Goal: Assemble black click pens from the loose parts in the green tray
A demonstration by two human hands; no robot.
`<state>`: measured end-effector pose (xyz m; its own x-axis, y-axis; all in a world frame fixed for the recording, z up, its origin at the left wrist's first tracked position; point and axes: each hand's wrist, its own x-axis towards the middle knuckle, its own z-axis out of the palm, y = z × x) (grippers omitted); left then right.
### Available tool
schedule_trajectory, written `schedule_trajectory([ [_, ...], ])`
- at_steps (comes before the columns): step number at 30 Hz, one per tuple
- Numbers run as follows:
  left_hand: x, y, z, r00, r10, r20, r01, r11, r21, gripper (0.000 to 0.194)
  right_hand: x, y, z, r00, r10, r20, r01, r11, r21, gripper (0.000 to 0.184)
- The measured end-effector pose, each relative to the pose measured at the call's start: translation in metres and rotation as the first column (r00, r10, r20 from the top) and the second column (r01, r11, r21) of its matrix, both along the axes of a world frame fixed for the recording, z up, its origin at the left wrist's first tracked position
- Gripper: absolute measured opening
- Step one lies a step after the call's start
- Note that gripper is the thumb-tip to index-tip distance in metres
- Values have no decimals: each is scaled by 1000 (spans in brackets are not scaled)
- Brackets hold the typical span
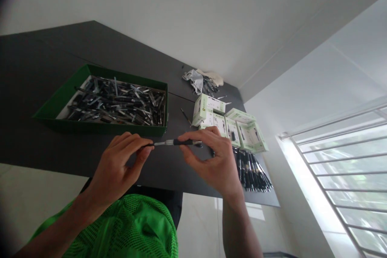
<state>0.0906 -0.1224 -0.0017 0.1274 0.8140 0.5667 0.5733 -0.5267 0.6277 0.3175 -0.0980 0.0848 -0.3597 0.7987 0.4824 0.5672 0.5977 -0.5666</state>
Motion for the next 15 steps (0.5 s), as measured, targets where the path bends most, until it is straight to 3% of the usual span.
schedule_trajectory([
  [15, 6, 2, -3, 997, 18, -74, -17, 1000, 18, 18, 0, 3, 1, 995, 24, 100, -22, 1000, -22, 14],
])
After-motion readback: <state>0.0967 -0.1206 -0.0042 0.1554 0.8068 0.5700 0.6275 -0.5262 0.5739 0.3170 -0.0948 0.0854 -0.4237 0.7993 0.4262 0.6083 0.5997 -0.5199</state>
